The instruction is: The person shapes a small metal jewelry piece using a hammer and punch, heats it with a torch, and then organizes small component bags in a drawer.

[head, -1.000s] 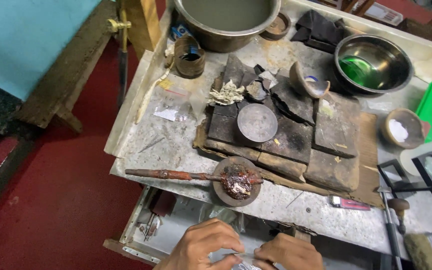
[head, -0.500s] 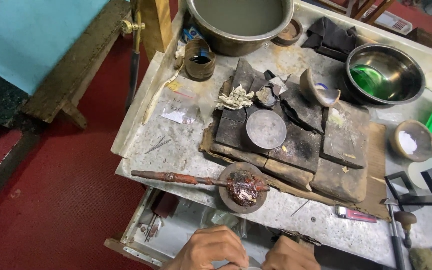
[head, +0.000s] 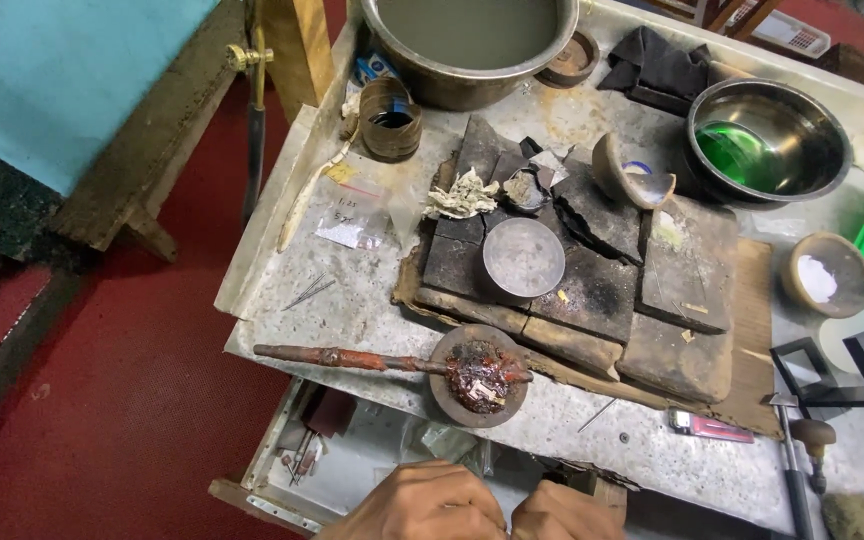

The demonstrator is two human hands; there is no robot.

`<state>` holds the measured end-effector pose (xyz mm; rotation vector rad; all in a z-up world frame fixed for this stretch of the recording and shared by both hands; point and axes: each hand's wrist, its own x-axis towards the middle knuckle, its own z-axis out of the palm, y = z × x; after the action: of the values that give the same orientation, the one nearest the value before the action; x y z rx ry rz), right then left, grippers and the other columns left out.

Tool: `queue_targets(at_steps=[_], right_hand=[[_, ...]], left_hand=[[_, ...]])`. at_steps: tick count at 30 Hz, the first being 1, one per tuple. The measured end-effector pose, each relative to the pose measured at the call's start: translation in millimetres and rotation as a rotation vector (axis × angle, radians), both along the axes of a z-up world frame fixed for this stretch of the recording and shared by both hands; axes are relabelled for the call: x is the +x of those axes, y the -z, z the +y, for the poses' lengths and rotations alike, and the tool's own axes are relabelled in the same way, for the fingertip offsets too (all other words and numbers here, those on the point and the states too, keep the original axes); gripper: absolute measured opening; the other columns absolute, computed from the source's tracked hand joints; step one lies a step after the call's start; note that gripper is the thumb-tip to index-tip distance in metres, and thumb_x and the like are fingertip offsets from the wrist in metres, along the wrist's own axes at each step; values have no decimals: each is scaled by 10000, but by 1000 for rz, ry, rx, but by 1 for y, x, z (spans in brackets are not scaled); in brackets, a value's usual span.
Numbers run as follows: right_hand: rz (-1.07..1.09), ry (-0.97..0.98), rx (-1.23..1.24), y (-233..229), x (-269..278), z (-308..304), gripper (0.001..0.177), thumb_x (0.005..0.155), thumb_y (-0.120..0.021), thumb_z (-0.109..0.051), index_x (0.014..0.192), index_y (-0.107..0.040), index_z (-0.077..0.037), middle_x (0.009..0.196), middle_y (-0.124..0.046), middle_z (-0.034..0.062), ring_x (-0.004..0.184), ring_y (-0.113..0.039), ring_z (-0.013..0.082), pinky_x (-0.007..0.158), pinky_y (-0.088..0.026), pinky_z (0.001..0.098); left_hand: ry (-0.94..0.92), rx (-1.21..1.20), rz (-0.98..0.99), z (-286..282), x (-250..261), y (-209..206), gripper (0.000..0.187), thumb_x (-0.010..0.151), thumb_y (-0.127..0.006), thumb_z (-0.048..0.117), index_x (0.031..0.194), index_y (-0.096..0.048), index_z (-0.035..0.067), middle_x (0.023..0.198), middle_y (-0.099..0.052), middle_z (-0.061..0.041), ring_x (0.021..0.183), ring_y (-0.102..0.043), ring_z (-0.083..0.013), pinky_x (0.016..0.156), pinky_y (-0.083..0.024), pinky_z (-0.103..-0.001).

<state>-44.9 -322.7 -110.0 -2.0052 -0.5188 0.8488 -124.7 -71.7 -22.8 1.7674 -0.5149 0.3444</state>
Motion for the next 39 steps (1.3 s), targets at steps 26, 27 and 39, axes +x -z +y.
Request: queue_targets(at_steps=[26,27,39], right_hand=[[-399,-151,-561,-38,31,7,297,818,-604,-170,610,-711,-355,657,-605,-197,697,-595,-55,672,-372,166],[-396,-155,-560,-37,26,6,297,818,-604,-170,610,-711,-355,657,-605,-197,697,-595,-55,672,-372,166],[-650,54,131,-96,1,69,282,873,-667,-418,719,-716,-187,661,-662,-77,558,-613,36,543,-437,217]], left_hand=[[-408,389,511,175,131,-66,88,928,-685,211,867,-684,148,1161,-774,-68,1172,-710,-238,1108,-498,-491],[-410,389,516,162,115,-72,88,928,-685,211,867,-684,148,1161,-774,-68,1172,-710,-238,1108,-498,-491],[9,129,145,17,-6,-16,113,1058,-576,56,1044,-672,-3,1135,-621,-188,761,-662,-284,667,-549,-421]])
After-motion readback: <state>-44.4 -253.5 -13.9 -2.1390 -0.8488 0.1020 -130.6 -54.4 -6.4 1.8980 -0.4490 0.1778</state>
